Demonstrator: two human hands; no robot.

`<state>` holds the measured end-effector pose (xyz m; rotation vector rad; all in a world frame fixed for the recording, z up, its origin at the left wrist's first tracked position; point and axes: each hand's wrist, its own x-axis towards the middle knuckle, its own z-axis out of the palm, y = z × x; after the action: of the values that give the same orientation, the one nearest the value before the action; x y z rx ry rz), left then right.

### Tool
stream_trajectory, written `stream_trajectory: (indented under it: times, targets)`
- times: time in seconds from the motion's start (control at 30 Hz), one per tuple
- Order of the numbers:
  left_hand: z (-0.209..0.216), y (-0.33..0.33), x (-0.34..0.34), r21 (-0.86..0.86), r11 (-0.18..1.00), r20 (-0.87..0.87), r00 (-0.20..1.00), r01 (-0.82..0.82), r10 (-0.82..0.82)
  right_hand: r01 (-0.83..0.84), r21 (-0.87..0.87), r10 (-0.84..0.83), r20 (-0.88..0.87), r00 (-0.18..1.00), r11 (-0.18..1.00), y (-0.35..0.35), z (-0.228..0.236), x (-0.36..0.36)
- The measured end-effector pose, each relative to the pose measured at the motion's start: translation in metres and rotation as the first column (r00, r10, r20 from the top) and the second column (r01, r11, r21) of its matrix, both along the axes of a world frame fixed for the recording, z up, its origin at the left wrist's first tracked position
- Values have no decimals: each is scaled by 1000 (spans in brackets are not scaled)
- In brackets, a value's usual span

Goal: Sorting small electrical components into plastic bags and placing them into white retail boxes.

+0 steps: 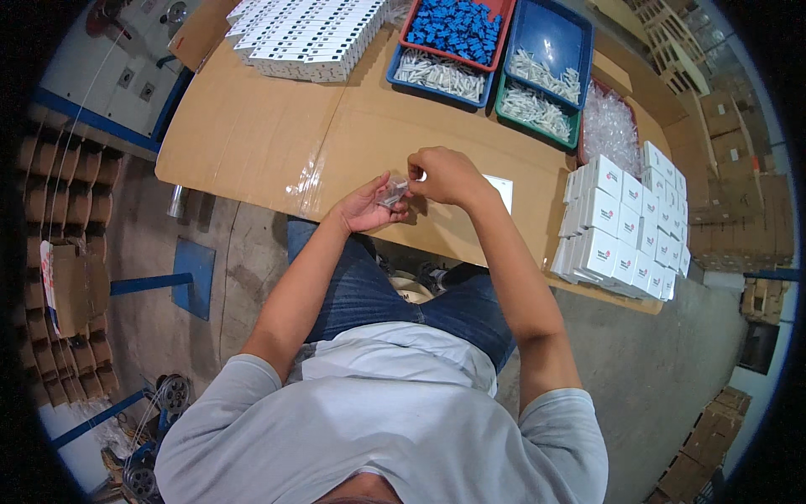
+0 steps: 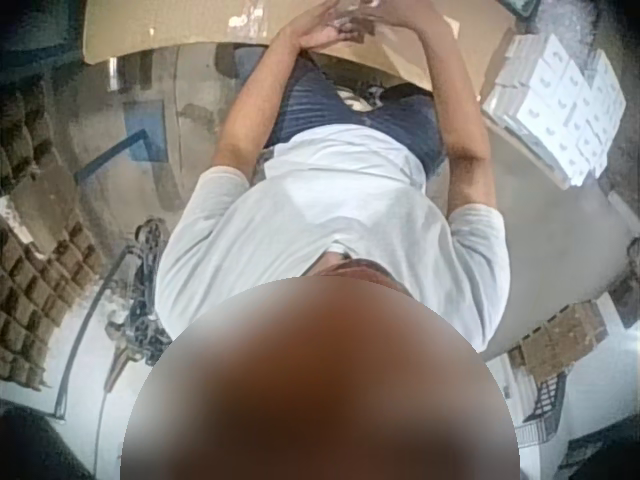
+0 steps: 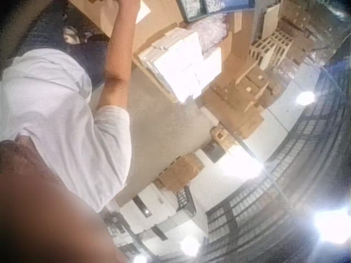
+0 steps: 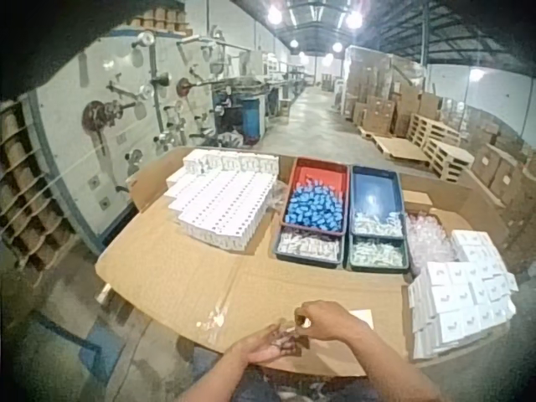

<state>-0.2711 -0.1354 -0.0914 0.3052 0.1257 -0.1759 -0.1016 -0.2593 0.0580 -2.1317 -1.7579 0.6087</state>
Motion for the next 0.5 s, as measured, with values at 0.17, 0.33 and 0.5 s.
stream_trajectory:
  times: [0.17, 0.33, 0.5]
  targets:
    - [7, -2, -1, -60, 998, 8, 1000, -13, 13, -88, 56, 93, -94, 991, 995, 5, -7, -5]
    - [11, 0, -6, -123, 990, -8, 998, -68, 68, 30, 93, 3, -334, 943, 995, 2, -7, -11]
    - [12, 2, -3, -145, 989, 24, 999, -33, 37, 63, 40, -44, -372, 927, 997, 1, -14, -6]
